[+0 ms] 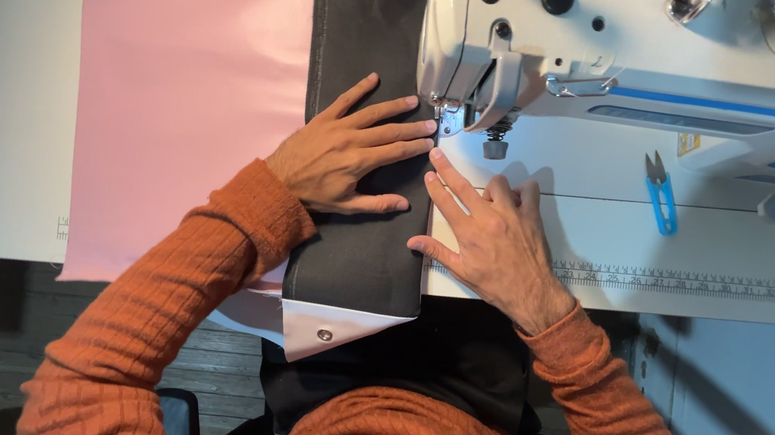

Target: Sewing together pieces of printed material using an industrial sewing machine.

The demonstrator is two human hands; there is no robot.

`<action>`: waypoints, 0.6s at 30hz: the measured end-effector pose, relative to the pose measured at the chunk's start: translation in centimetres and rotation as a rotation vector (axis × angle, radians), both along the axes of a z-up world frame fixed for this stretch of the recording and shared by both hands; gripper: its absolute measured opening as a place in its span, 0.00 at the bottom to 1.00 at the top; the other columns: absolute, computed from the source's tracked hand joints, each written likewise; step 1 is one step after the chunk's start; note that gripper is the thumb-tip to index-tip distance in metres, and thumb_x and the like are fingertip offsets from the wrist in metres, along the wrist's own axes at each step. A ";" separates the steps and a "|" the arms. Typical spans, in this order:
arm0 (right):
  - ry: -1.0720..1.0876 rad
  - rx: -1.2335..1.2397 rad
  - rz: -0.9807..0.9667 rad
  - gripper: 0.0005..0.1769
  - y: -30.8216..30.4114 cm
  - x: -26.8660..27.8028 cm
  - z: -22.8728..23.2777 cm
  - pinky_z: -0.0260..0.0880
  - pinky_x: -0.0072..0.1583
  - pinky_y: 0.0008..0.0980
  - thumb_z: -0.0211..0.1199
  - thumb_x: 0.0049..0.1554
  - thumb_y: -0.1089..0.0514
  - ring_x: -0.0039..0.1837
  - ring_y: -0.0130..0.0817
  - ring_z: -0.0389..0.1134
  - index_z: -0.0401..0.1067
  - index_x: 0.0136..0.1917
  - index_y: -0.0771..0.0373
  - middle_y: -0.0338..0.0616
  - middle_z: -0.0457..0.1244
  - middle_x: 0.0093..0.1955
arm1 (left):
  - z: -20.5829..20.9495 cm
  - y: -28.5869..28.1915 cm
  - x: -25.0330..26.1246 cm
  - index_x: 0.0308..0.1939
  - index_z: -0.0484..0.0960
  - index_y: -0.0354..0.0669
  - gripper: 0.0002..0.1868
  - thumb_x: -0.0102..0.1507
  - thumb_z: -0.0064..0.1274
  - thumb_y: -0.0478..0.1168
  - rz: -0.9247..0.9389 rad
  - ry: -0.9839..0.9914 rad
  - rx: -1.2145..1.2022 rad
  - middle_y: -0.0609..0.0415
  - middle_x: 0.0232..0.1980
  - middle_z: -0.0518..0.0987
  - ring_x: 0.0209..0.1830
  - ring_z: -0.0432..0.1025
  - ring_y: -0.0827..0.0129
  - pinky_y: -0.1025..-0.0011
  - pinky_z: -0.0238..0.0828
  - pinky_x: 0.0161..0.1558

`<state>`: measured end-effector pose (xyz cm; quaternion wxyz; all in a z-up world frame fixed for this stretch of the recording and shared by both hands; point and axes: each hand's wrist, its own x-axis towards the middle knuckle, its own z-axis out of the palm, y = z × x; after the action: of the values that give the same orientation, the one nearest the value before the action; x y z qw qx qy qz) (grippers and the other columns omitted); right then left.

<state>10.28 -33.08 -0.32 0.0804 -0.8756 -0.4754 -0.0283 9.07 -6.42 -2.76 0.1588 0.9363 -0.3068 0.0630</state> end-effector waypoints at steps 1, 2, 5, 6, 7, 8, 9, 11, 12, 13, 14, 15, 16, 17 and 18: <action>0.000 0.001 0.005 0.41 0.1 0.1 0.0 0.56 0.57 0.51 0.58 0.56 0.27 0.48 0.39 0.59 0.70 0.68 0.60 0.35 0.53 0.80 | 0.0 0.2 0.2 0.69 0.75 0.45 0.40 0.66 0.47 0.71 0.005 0.000 0.001 0.52 0.74 0.71 0.79 0.57 0.56 0.42 0.36 0.79; -0.016 0.012 0.002 0.41 0.2 0.2 -0.1 0.56 0.57 0.51 0.58 0.56 0.27 0.49 0.40 0.59 0.70 0.68 0.60 0.36 0.53 0.79 | -0.1 0.4 0.4 0.68 0.76 0.45 0.40 0.65 0.47 0.71 -0.007 -0.006 -0.001 0.51 0.73 0.72 0.79 0.57 0.55 0.42 0.37 0.79; 0.017 0.014 -0.013 0.41 0.3 0.3 0.1 0.56 0.56 0.50 0.58 0.56 0.27 0.49 0.41 0.59 0.70 0.68 0.61 0.36 0.54 0.79 | -0.5 0.5 0.9 0.68 0.77 0.44 0.40 0.66 0.49 0.71 -0.035 -0.016 -0.013 0.50 0.73 0.72 0.79 0.57 0.54 0.41 0.37 0.79; 0.058 0.008 -0.018 0.42 0.4 0.5 0.3 0.56 0.54 0.49 0.58 0.56 0.27 0.48 0.41 0.58 0.70 0.68 0.62 0.36 0.54 0.80 | -0.6 0.6 1.0 0.68 0.78 0.43 0.40 0.66 0.49 0.70 -0.044 -0.028 -0.021 0.50 0.73 0.72 0.79 0.58 0.54 0.41 0.37 0.79; 0.056 0.012 -0.016 0.42 0.5 0.6 0.2 0.56 0.54 0.49 0.58 0.56 0.27 0.48 0.41 0.58 0.70 0.68 0.62 0.36 0.54 0.80 | -0.5 0.7 1.1 0.68 0.78 0.43 0.40 0.66 0.49 0.70 -0.042 -0.029 -0.017 0.50 0.73 0.72 0.79 0.58 0.54 0.41 0.37 0.79; 0.013 0.022 -0.019 0.42 0.6 0.6 0.2 0.56 0.55 0.49 0.59 0.56 0.27 0.48 0.41 0.58 0.69 0.68 0.62 0.36 0.54 0.79 | -0.5 0.7 1.3 0.67 0.78 0.44 0.40 0.65 0.50 0.71 -0.036 -0.025 -0.014 0.49 0.72 0.73 0.79 0.58 0.53 0.40 0.37 0.79; -0.028 0.028 -0.025 0.43 0.6 0.6 0.1 0.56 0.55 0.49 0.59 0.55 0.26 0.48 0.40 0.58 0.69 0.68 0.61 0.36 0.54 0.79 | -0.6 0.7 1.4 0.66 0.78 0.44 0.40 0.65 0.50 0.71 -0.033 -0.018 -0.015 0.48 0.72 0.73 0.79 0.58 0.52 0.40 0.37 0.78; -0.001 0.029 -0.020 0.43 0.6 0.9 -0.3 0.56 0.55 0.48 0.59 0.55 0.26 0.48 0.40 0.58 0.69 0.69 0.61 0.37 0.54 0.79 | -0.9 0.7 1.7 0.67 0.78 0.44 0.40 0.65 0.50 0.71 -0.034 -0.023 -0.027 0.48 0.72 0.73 0.78 0.58 0.52 0.40 0.37 0.78; 0.026 0.029 -0.012 0.44 0.6 1.1 -0.5 0.56 0.54 0.46 0.60 0.55 0.26 0.47 0.39 0.58 0.69 0.69 0.62 0.38 0.54 0.79 | -1.0 0.7 1.8 0.67 0.78 0.44 0.40 0.65 0.50 0.71 -0.035 -0.028 -0.039 0.48 0.72 0.73 0.78 0.59 0.53 0.40 0.37 0.78; 0.026 0.029 -0.012 0.44 0.6 1.2 -0.2 0.56 0.54 0.46 0.60 0.55 0.26 0.47 0.39 0.58 0.69 0.69 0.62 0.38 0.54 0.79 | -1.2 0.8 2.0 0.67 0.78 0.44 0.40 0.65 0.50 0.71 -0.034 -0.028 -0.039 0.48 0.72 0.73 0.78 0.59 0.53 0.40 0.37 0.78; 0.036 0.009 -0.023 0.44 0.7 1.3 0.1 0.55 0.54 0.46 0.60 0.55 0.26 0.48 0.39 0.58 0.69 0.69 0.62 0.37 0.54 0.79 | -1.3 0.9 2.2 0.66 0.78 0.43 0.41 0.64 0.50 0.72 -0.035 -0.036 -0.041 0.48 0.72 0.74 0.78 0.59 0.52 0.40 0.37 0.78; 0.044 -0.011 -0.031 0.43 0.9 1.5 0.4 0.55 0.53 0.46 0.60 0.55 0.27 0.48 0.39 0.59 0.69 0.69 0.61 0.35 0.53 0.80 | -1.4 1.0 2.3 0.66 0.78 0.43 0.41 0.64 0.51 0.72 -0.034 -0.045 -0.043 0.49 0.71 0.74 0.78 0.59 0.52 0.40 0.36 0.78; 0.043 -0.010 -0.029 0.43 0.9 1.7 0.1 0.55 0.53 0.46 0.60 0.55 0.27 0.48 0.39 0.59 0.69 0.69 0.61 0.35 0.53 0.80 | -1.4 1.1 2.4 0.66 0.78 0.43 0.41 0.64 0.51 0.72 -0.032 -0.046 -0.042 0.49 0.71 0.74 0.78 0.59 0.52 0.40 0.36 0.78; 0.036 0.014 -0.026 0.43 0.9 1.8 -0.1 0.55 0.54 0.46 0.59 0.55 0.27 0.50 0.39 0.59 0.69 0.69 0.61 0.36 0.53 0.80 | -1.4 1.2 2.6 0.65 0.79 0.42 0.41 0.64 0.51 0.72 -0.035 -0.041 -0.049 0.49 0.70 0.75 0.78 0.59 0.52 0.40 0.36 0.78; 0.028 0.038 -0.022 0.42 0.8 1.9 -0.4 0.54 0.54 0.46 0.59 0.56 0.27 0.52 0.40 0.60 0.69 0.69 0.61 0.36 0.53 0.80 | -1.5 1.2 2.7 0.64 0.79 0.42 0.41 0.64 0.51 0.72 -0.038 -0.036 -0.057 0.49 0.69 0.75 0.78 0.59 0.52 0.39 0.36 0.78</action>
<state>12.23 -32.26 -0.74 0.1034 -0.8795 -0.4639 -0.0257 11.77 -5.21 -4.26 0.1811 0.9241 -0.3255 0.0854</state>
